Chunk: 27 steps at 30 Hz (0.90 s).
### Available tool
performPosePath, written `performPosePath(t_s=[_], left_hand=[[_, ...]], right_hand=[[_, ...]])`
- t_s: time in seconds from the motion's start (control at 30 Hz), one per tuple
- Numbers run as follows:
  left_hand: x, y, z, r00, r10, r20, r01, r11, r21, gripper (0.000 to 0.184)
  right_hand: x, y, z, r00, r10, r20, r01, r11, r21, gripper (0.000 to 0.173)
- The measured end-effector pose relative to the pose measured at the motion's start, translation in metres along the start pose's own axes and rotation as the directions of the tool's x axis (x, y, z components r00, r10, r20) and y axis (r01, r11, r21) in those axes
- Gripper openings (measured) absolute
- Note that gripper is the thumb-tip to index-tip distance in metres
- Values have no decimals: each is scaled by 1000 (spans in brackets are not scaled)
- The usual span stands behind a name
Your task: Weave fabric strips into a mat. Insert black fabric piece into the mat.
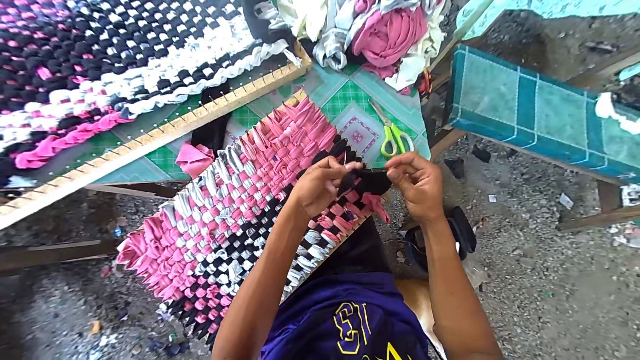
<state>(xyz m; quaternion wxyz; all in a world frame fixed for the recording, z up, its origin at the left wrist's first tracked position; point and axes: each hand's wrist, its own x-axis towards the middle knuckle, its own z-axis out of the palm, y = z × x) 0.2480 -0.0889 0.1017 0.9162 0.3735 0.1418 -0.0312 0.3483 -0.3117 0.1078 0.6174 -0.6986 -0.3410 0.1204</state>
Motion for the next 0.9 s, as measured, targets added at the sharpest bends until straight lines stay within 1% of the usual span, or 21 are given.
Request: performPosePath(t_s=[0.07, 0.13, 0.17, 0.23, 0.3, 0.33, 0.37, 0.4, 0.43, 0.47, 0.5, 0.53, 0.6, 0.63, 0.7, 0.73, 0.77, 0.8, 0.83, 0.87, 0.9], left_hand=[[-1, 7, 1, 1000, 8, -16, -9, 997, -79, 20], [1, 11, 1, 999, 38, -22, -39, 995, -92, 18], [2, 14, 1, 999, 48, -18, -49, 995, -86, 18], [2, 18, 3, 998, 64, -13, -65, 994, -87, 17], [0, 22, 2, 997, 71, -19, -73, 995, -74, 14], [-2, 23, 0, 996, 76, -40, -77, 996, -36, 11], [-4, 23, -2, 993, 100, -68, -98, 994, 39, 8], [-7, 21, -5, 982, 162, -100, -146, 978, 150, 5], [-9, 19, -9, 957, 256, -137, -209, 936, 284, 6], [-13, 17, -14, 922, 359, -145, -279, 875, 397, 9], [-18, 15, -20, 882, 451, -138, -340, 811, 475, 11], [-25, 12, -26, 858, 497, -131, -360, 763, 536, 13], [-31, 11, -39, 848, 504, -165, -365, 779, 509, 16], [-32, 8, -46, 848, 503, -167, -378, 795, 475, 18], [-32, -1, -63, 849, 514, -124, -422, 800, 427, 18], [-29, -5, -73, 846, 525, -95, -447, 794, 412, 19], [-26, -7, -81, 843, 533, -75, -465, 791, 396, 19], [-22, -9, -86, 838, 542, -64, -479, 787, 388, 20], [-20, -10, -90, 832, 552, -57, -490, 779, 390, 19], [-18, -12, -92, 824, 564, -49, -501, 766, 402, 19], [-16, -14, -93, 818, 574, -36, -508, 749, 426, 18]], right_hand=[[-1, -1, -4, 996, -21, 84, 23, 1000, -17, 25], [0, -2, -7, 988, -15, 155, 27, 997, -75, 32], [0, -2, -8, 984, -9, 179, 34, 991, -133, 34], [2, -2, -9, 979, -23, 202, 69, 973, -221, 27], [2, 0, -7, 987, -37, 157, 76, 967, -245, 20], [2, 0, -6, 992, -42, 117, 69, 969, -237, 18], [2, 1, -5, 996, -43, 78, 59, 974, -221, 16], [1, 1, -4, 998, -44, 44, 52, 979, -195, 14], [0, 1, -3, 999, -41, 12, 43, 986, -159, 13], [-2, 1, -1, 999, -34, -18, 32, 992, -126, 12], [-4, 1, 0, 999, -21, -45, 17, 995, -101, 13], [-6, 1, 2, 998, -3, -69, -3, 996, -89, 14], [-7, -3, 6, 993, 34, -112, -47, 993, -110, 19], [-8, -9, 7, 992, 46, -118, -66, 983, -174, 24], [-8, -30, 8, 998, 29, -64, -50, 932, -360, 40], [-9, -50, 10, 1000, 2, -11, -6, 917, -398, 45], [-10, -77, 12, 997, -44, 60, 63, 924, -376, 45], [-13, -109, 16, 983, -112, 147, 151, 945, -290, 40], [-18, -142, 23, 951, -190, 245, 232, 960, -157, 31], [-25, -174, 31, 904, -265, 337, 284, 959, -8, 25], [-31, -205, 42, 845, -339, 413, 320, 940, 117, 24]])
